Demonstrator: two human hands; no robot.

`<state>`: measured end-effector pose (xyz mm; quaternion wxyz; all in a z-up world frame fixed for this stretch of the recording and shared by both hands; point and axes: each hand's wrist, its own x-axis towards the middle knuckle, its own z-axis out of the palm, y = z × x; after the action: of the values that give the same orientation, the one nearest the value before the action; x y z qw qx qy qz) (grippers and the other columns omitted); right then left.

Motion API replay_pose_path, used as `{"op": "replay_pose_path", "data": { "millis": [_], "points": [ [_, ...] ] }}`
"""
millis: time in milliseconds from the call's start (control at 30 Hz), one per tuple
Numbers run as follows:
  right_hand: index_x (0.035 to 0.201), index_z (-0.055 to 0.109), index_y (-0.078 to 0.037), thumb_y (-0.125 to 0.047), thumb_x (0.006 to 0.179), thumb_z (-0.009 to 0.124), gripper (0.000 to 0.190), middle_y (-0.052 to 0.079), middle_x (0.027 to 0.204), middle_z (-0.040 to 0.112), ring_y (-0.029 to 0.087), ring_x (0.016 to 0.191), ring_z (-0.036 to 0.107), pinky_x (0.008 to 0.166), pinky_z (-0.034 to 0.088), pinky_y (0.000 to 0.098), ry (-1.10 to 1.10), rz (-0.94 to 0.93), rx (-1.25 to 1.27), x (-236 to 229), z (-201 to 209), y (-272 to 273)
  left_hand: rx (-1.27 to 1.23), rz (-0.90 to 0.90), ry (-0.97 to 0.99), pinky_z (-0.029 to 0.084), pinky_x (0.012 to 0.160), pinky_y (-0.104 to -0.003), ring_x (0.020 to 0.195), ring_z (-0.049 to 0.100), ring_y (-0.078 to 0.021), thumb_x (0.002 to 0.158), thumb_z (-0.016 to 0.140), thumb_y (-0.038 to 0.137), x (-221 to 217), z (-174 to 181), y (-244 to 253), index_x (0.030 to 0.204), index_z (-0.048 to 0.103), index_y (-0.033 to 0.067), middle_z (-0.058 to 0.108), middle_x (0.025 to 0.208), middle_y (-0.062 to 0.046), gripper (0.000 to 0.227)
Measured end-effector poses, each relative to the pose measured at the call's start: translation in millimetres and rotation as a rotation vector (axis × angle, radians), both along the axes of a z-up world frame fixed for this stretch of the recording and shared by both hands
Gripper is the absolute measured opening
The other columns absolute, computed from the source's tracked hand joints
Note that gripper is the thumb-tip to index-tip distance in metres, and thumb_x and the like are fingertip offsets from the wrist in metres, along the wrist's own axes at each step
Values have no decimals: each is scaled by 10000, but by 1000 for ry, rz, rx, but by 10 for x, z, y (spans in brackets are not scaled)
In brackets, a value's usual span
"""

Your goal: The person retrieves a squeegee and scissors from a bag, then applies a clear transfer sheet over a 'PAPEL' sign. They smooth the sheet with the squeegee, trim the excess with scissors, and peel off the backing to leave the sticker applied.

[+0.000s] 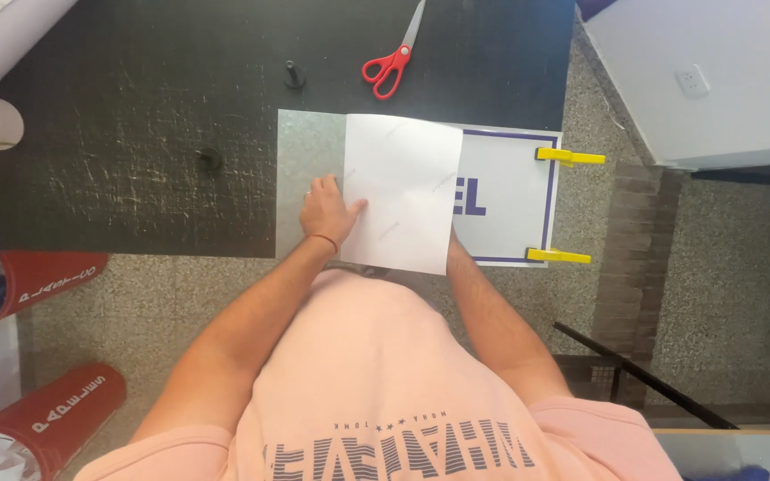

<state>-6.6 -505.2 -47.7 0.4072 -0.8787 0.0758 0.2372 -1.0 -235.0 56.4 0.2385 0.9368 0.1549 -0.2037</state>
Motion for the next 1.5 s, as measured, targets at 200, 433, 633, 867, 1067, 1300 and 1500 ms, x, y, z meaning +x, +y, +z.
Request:
{"op": "replay_pose_path", "data": {
  "millis": [200,433,633,867,1067,1300,1500],
  "points": [
    [1196,840,19,-290,1077,769,338,251,1139,837,495,1172,770,1046,626,614,9,-56,33,-80,-470,-561,39,112,-39,677,928,-646,1171,777,-409,919,953,505,20,-319,-224,1385,640,83,693,1220,-115,702],
    [1314,804,-67,-413,1018,805,456,168,1246,840,392,1267,772,1115,622,525,90,-39,-143,30,1092,-335,-73,354,14,658,980,-576,1139,819,-331,949,927,430,71,-725,-148,1292,693,151,808,1102,-37,500],
    [1391,771,-60,-455,1033,780,533,182,1328,818,413,1321,745,1145,612,545,144,-32,-136,33,1390,-343,-93,323,38,637,1005,-554,1167,811,-373,1045,786,372,129,-775,-10,1116,828,153,845,1090,-104,233],
    [1357,785,-84,-502,1070,754,507,160,1314,830,363,1274,779,1101,637,512,156,7,-179,50,1027,-461,-116,358,30,616,1047,-553,1240,772,-387,1101,713,384,-31,-428,508,1212,808,120,816,1193,-153,302],
    [1334,795,-76,-431,1082,726,440,173,1265,837,368,1220,798,1034,653,510,157,1,-192,81,1173,-328,-211,367,-28,608,1090,-558,1334,723,-417,1116,730,330,-148,162,941,1311,777,45,791,1325,-221,348],
    [1322,748,-73,-280,1142,648,292,220,1278,794,443,1252,757,1079,611,585,-86,83,-176,164,1224,-56,-190,336,-68,635,1053,-552,1324,728,-403,1140,752,314,-174,507,1448,1308,771,52,791,1330,-212,311],
    [1456,777,-333,-124,1107,708,412,-55,1441,802,175,1431,683,1285,481,411,-702,617,-417,75,514,179,-177,322,-77,651,1016,-546,1306,736,-412,1133,757,315,-285,522,1724,1293,777,58,797,1319,-208,304]
  ]
}}
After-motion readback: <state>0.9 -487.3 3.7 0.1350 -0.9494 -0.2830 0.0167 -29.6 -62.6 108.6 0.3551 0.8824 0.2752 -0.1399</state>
